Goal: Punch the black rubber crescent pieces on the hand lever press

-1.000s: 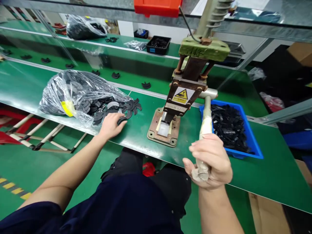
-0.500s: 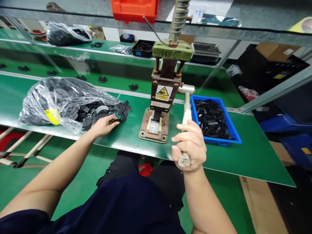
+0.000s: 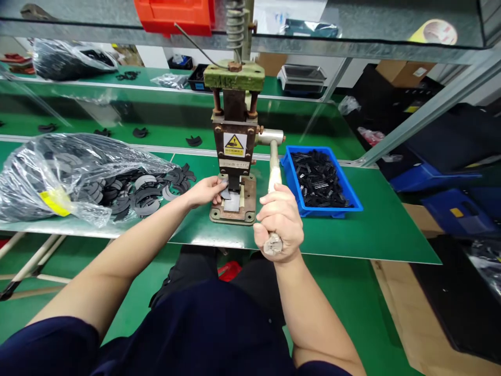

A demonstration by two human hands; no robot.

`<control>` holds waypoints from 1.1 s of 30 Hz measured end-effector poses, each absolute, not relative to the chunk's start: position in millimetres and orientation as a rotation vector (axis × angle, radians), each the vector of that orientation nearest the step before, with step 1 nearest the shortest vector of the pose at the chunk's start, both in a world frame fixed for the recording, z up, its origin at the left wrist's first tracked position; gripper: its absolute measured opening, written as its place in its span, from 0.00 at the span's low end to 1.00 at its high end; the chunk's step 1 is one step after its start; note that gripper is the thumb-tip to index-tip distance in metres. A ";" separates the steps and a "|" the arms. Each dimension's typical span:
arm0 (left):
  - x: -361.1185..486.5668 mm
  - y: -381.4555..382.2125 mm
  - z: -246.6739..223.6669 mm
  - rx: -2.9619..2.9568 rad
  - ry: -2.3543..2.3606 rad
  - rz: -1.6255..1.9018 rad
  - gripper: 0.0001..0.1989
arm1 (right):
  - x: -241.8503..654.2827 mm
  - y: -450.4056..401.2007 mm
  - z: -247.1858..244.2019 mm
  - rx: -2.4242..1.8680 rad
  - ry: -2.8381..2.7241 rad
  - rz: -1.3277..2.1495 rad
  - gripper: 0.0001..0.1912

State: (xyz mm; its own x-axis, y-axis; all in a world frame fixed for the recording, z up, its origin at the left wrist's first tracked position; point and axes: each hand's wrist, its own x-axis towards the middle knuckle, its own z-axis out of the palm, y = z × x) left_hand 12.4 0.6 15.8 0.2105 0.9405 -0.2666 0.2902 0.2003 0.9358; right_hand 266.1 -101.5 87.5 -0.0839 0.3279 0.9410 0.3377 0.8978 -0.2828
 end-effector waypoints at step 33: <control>-140.5 -39.1 8.7 2.093 1.880 0.621 0.14 | 260.4 -97.0 88.2 -0.527 -1.567 -0.003 0.16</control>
